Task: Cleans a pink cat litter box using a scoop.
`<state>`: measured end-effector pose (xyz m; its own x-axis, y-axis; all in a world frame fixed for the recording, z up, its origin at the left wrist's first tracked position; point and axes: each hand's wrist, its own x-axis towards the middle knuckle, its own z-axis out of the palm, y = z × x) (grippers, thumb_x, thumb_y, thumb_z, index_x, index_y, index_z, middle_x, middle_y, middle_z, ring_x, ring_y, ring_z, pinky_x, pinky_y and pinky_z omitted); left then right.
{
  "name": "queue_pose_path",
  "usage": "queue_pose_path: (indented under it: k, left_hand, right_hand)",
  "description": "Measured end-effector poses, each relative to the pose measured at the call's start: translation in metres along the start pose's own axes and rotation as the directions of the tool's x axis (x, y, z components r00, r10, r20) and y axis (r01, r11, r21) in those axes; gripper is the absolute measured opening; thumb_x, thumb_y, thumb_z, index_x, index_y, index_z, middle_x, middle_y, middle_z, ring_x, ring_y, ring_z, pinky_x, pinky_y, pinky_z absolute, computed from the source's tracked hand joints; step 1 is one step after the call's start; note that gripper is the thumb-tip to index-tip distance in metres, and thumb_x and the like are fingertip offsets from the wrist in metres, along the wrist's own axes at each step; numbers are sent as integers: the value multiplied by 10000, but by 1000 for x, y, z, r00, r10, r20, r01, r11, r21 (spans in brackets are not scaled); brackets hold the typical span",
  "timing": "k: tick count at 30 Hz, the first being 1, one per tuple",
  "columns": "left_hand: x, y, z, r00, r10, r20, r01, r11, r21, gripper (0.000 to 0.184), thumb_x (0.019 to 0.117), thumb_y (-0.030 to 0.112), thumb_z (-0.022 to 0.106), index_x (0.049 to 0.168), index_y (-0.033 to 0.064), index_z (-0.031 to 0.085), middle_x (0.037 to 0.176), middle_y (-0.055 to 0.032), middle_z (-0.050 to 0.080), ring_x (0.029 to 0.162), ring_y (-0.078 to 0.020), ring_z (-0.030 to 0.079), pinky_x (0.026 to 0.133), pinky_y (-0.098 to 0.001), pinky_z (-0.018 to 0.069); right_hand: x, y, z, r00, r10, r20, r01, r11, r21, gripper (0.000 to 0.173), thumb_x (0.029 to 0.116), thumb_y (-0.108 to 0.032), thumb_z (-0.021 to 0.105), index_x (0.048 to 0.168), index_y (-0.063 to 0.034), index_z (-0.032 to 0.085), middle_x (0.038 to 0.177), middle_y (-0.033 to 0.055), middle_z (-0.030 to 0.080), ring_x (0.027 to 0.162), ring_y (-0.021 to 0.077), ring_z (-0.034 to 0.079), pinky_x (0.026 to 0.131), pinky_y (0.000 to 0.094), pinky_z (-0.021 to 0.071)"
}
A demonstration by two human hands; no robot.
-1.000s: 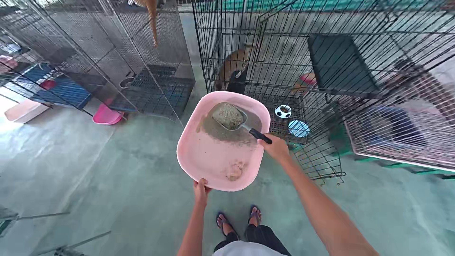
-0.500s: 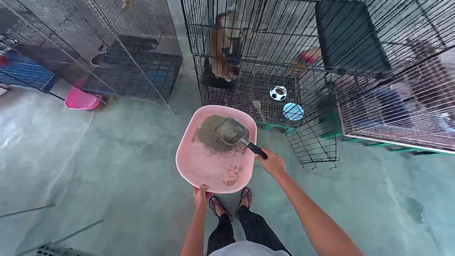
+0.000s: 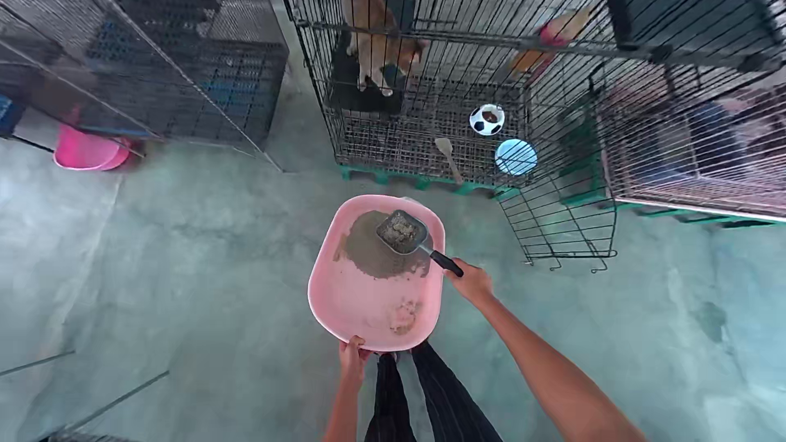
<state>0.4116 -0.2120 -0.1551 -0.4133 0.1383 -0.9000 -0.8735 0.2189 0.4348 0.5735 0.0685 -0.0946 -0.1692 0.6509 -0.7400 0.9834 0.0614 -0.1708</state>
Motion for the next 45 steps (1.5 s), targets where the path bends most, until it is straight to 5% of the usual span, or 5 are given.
queue_pose_path:
  k: [12, 18, 32, 40, 45]
  left_hand:
    - [-7, -44, -121, 980, -102, -173, 108, 994, 26, 271, 939, -100, 431, 1189, 4, 422, 805, -142, 610, 598, -199, 656, 538, -332, 586]
    - [-38, -47, -174, 985, -109, -132, 103, 993, -55, 283, 921, -71, 390, 1175, 41, 444, 876, -106, 673, 700, -182, 701, 630, -345, 613]
    - [-66, -15, -62, 982, -170, 80, 181, 967, -177, 195, 997, -1, 398, 1175, -13, 477, 906, -159, 642, 716, -205, 677, 653, -336, 599]
    - [-72, 39, -24, 994, 65, 85, -59, 996, -68, 319, 973, -55, 449, 1291, -53, 428, 937, -183, 601, 721, -217, 650, 655, -362, 589]
    - [-94, 73, -46, 952, 283, 119, -283, 959, -18, 361, 885, -145, 483, 1231, -50, 452, 888, -131, 613, 701, -164, 646, 633, -318, 582]
  right_hand:
    - [57, 7, 22, 992, 110, -65, -107, 993, 48, 496, 1072, -449, 528, 1485, -175, 548, 1293, 243, 672, 1226, 441, 633, 990, 642, 482]
    - [72, 41, 18, 938, 338, 80, -331, 939, -91, 531, 1029, -401, 578, 1346, 24, 608, 1414, 276, 583, 1351, 420, 548, 1070, 635, 439]
    - [-125, 20, -99, 939, 69, -338, 18, 968, 249, 439, 1047, -353, 623, 1366, -52, 642, 1248, 304, 660, 1202, 496, 603, 1000, 698, 418]
    - [-135, -60, -119, 996, -89, 7, 89, 986, -139, 482, 1057, -437, 562, 1352, -63, 637, 1304, 257, 653, 1247, 446, 603, 1016, 664, 448]
    - [-127, -70, -149, 991, -112, -71, 106, 991, -78, 462, 1056, -409, 561, 1307, -34, 661, 1281, 271, 657, 1229, 449, 611, 1003, 662, 454]
